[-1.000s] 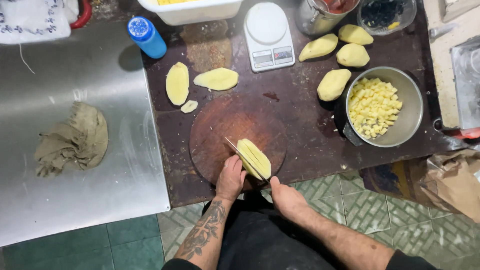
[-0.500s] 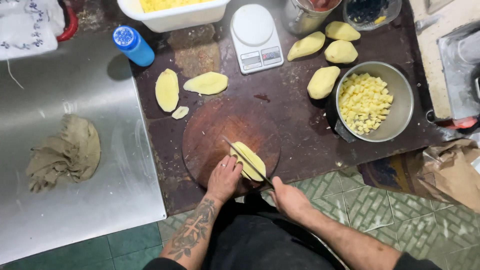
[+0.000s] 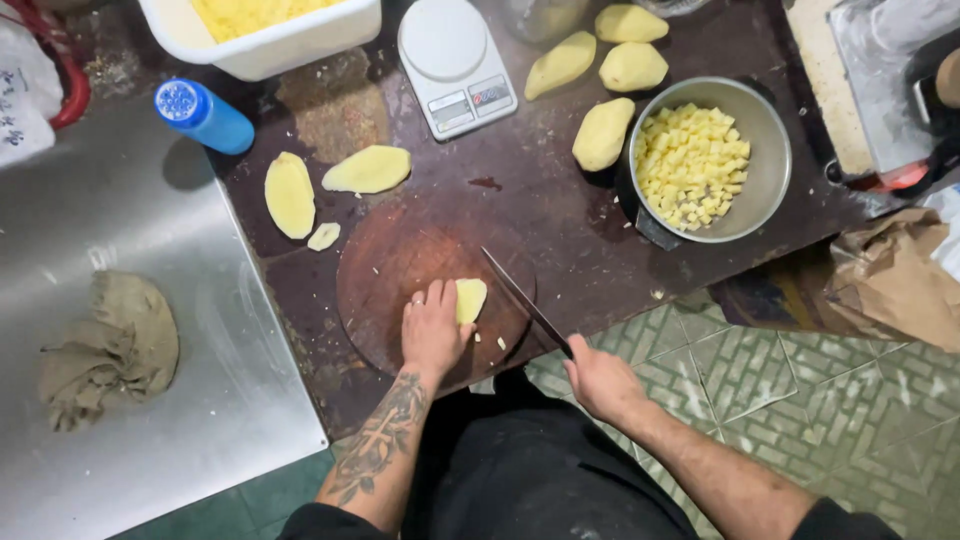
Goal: Chopping peeled potatoes into small cubes on a wooden cutting board.
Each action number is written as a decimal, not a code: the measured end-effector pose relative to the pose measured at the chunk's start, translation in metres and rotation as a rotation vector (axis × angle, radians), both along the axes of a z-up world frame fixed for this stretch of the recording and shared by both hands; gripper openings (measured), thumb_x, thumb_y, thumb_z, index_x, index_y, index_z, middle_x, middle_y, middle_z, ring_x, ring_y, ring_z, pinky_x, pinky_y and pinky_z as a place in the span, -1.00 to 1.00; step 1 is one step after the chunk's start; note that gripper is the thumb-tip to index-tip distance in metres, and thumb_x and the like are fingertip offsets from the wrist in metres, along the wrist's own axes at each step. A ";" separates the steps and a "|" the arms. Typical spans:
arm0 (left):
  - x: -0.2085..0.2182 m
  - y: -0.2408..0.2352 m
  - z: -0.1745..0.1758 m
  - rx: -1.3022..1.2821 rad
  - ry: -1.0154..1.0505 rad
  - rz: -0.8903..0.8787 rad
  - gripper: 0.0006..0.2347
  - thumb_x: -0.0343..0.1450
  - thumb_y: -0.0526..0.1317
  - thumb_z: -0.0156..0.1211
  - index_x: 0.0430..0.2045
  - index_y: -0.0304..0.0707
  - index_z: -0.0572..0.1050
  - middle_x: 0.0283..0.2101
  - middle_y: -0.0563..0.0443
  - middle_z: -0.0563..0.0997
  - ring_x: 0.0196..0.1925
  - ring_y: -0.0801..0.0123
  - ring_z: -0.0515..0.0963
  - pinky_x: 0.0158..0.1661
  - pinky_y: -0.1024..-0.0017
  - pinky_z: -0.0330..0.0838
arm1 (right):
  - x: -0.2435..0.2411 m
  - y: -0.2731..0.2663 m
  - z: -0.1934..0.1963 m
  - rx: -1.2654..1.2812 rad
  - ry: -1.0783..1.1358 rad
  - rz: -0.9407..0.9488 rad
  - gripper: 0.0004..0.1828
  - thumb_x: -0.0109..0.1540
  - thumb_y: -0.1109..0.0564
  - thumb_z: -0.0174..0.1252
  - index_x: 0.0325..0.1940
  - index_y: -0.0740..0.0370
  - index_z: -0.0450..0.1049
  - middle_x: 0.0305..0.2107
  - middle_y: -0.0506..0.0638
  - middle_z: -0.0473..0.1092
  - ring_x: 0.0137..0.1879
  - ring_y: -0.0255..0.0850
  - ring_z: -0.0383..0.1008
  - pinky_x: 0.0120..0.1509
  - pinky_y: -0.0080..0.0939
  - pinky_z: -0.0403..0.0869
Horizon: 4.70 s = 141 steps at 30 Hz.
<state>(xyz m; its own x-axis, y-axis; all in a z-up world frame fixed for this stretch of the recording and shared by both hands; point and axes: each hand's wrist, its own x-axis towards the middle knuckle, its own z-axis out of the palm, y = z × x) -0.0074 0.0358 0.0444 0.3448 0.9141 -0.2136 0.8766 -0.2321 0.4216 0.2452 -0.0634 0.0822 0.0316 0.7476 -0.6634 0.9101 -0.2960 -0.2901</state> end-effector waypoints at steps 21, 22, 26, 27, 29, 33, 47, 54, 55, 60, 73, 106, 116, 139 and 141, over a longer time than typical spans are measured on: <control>0.004 0.004 -0.016 0.167 -0.178 -0.027 -0.46 0.13 -0.25 0.45 0.01 -0.36 0.43 0.13 -0.15 0.45 0.12 -0.05 0.43 0.05 0.10 0.35 | -0.057 0.057 0.017 -0.154 0.020 0.060 -0.60 0.42 0.00 -0.39 0.02 0.25 0.32 -0.05 0.32 0.50 0.11 0.29 0.50 0.18 0.26 0.43; 0.005 0.010 -0.019 0.182 -0.185 -0.028 -0.46 0.13 -0.25 0.45 0.01 -0.36 0.43 0.13 -0.15 0.45 0.12 -0.05 0.43 0.05 0.10 0.35 | -0.055 0.062 0.016 -0.139 0.014 0.059 -0.60 0.42 0.00 -0.39 0.02 0.25 0.32 -0.05 0.32 0.50 0.11 0.29 0.50 0.18 0.26 0.43; 0.000 -0.007 -0.023 0.082 -0.156 -0.008 -0.49 0.14 -0.24 0.47 -0.04 -0.35 0.44 0.11 -0.14 0.46 0.14 -0.04 0.42 0.09 0.10 0.34 | -0.057 0.037 -0.034 -0.205 0.034 0.009 -0.61 0.41 -0.01 -0.36 -0.01 0.25 0.34 -0.04 0.33 0.49 0.13 0.29 0.47 0.21 0.26 0.39; 0.000 -0.002 -0.022 0.121 -0.161 -0.013 -0.49 0.14 -0.25 0.47 -0.04 -0.36 0.44 0.11 -0.13 0.46 0.14 -0.04 0.42 0.11 0.11 0.35 | -0.057 0.035 -0.060 -0.204 0.042 -0.076 -0.57 0.44 -0.05 -0.38 -0.03 0.23 0.37 -0.04 0.33 0.49 0.16 0.29 0.45 0.24 0.26 0.37; -0.001 -0.001 -0.021 0.113 -0.166 -0.010 -0.48 0.14 -0.24 0.47 -0.04 -0.37 0.43 0.11 -0.14 0.46 0.14 -0.04 0.43 0.11 0.10 0.34 | -0.062 0.045 -0.070 -0.200 0.042 -0.115 -0.50 0.47 -0.09 -0.41 -0.04 0.23 0.41 -0.03 0.34 0.49 0.17 0.29 0.44 0.26 0.26 0.36; -0.002 -0.003 -0.020 0.138 -0.228 -0.009 -0.45 0.14 -0.25 0.48 0.00 -0.42 0.42 0.15 -0.20 0.44 0.14 -0.07 0.43 0.13 0.10 0.35 | -0.065 0.058 -0.007 -0.180 0.033 -0.003 -0.50 0.41 -0.07 -0.39 -0.02 0.30 0.40 -0.05 0.34 0.50 0.15 0.30 0.47 0.23 0.27 0.40; -0.011 -0.012 -0.024 0.121 -0.276 0.082 -0.42 0.13 -0.27 0.49 0.03 -0.47 0.40 0.19 -0.25 0.43 0.20 -0.11 0.40 0.14 0.14 0.37 | -0.068 0.064 -0.001 -0.124 0.068 0.105 -0.53 0.38 -0.04 -0.43 -0.07 0.29 0.34 -0.10 0.30 0.52 0.08 0.29 0.51 0.15 0.27 0.42; -0.014 -0.016 -0.028 0.095 -0.307 0.125 -0.40 0.14 -0.31 0.47 0.09 -0.47 0.38 0.19 -0.25 0.44 0.21 -0.11 0.41 0.17 0.15 0.36 | -0.066 0.033 -0.100 -0.206 0.065 -0.152 -0.32 0.49 -0.20 -0.47 -0.05 0.32 0.48 -0.05 0.35 0.48 0.16 0.30 0.41 0.26 0.26 0.33; -0.017 -0.021 -0.032 0.088 -0.300 0.129 -0.40 0.14 -0.31 0.47 0.09 -0.47 0.38 0.19 -0.25 0.44 0.21 -0.11 0.41 0.17 0.15 0.36 | -0.073 0.036 -0.094 -0.214 0.070 -0.148 -0.32 0.49 -0.20 -0.47 -0.05 0.32 0.48 -0.05 0.35 0.48 0.16 0.30 0.41 0.26 0.26 0.33; -0.018 -0.021 -0.037 0.166 -0.303 0.109 -0.40 0.14 -0.29 0.48 0.06 -0.49 0.37 0.18 -0.31 0.42 0.22 -0.17 0.39 0.17 0.13 0.35 | -0.086 0.065 -0.001 -0.103 0.081 0.150 -0.58 0.38 -0.01 -0.34 -0.01 0.32 0.34 -0.15 0.33 0.53 0.03 0.30 0.53 0.10 0.27 0.45; -0.026 -0.036 -0.037 0.181 -0.329 0.139 -0.42 0.18 -0.30 0.46 0.08 -0.49 0.37 0.16 -0.32 0.43 0.21 -0.18 0.40 0.17 0.11 0.35 | -0.092 0.051 -0.024 -0.115 0.058 0.146 -0.65 0.42 0.01 -0.37 -0.02 0.26 0.28 -0.16 0.33 0.53 0.01 0.30 0.53 0.07 0.28 0.47; -0.050 -0.067 -0.053 0.163 -0.316 0.291 -0.50 0.13 -0.37 0.42 -0.04 -0.42 0.41 0.09 -0.31 0.48 0.16 -0.20 0.44 0.11 0.11 0.40 | -0.106 0.018 -0.030 -0.339 0.085 0.052 -0.35 0.35 -0.16 -0.46 0.07 0.28 0.44 -0.02 0.31 0.51 0.19 0.28 0.46 0.29 0.24 0.36; -0.057 -0.051 -0.059 0.267 -0.344 0.284 -0.54 0.14 -0.37 0.38 -0.06 -0.40 0.44 0.05 -0.28 0.51 0.13 -0.15 0.47 0.08 0.14 0.43 | -0.107 0.039 -0.034 -0.206 0.111 0.141 -0.37 0.37 -0.11 -0.46 0.03 0.35 0.42 -0.07 0.37 0.53 0.12 0.35 0.50 0.22 0.30 0.40; -0.067 -0.088 -0.068 0.231 -0.305 0.376 -0.84 0.31 -0.39 0.22 -0.27 -0.32 0.50 -0.09 -0.15 0.56 0.06 -0.04 0.53 0.06 0.12 0.45 | -0.133 0.016 -0.075 -0.151 0.098 0.209 -0.54 0.42 -0.05 -0.44 -0.04 0.29 0.31 -0.15 0.32 0.51 0.06 0.31 0.50 0.14 0.28 0.43; -0.068 -0.079 -0.068 0.246 -0.355 0.364 -0.75 0.27 -0.39 0.20 -0.18 -0.37 0.51 -0.07 -0.19 0.56 0.02 -0.09 0.51 0.00 0.11 0.44 | -0.130 0.023 -0.049 -0.162 0.060 0.284 -0.65 0.37 0.00 -0.33 -0.03 0.26 0.27 -0.18 0.32 0.53 0.03 0.32 0.53 0.11 0.29 0.45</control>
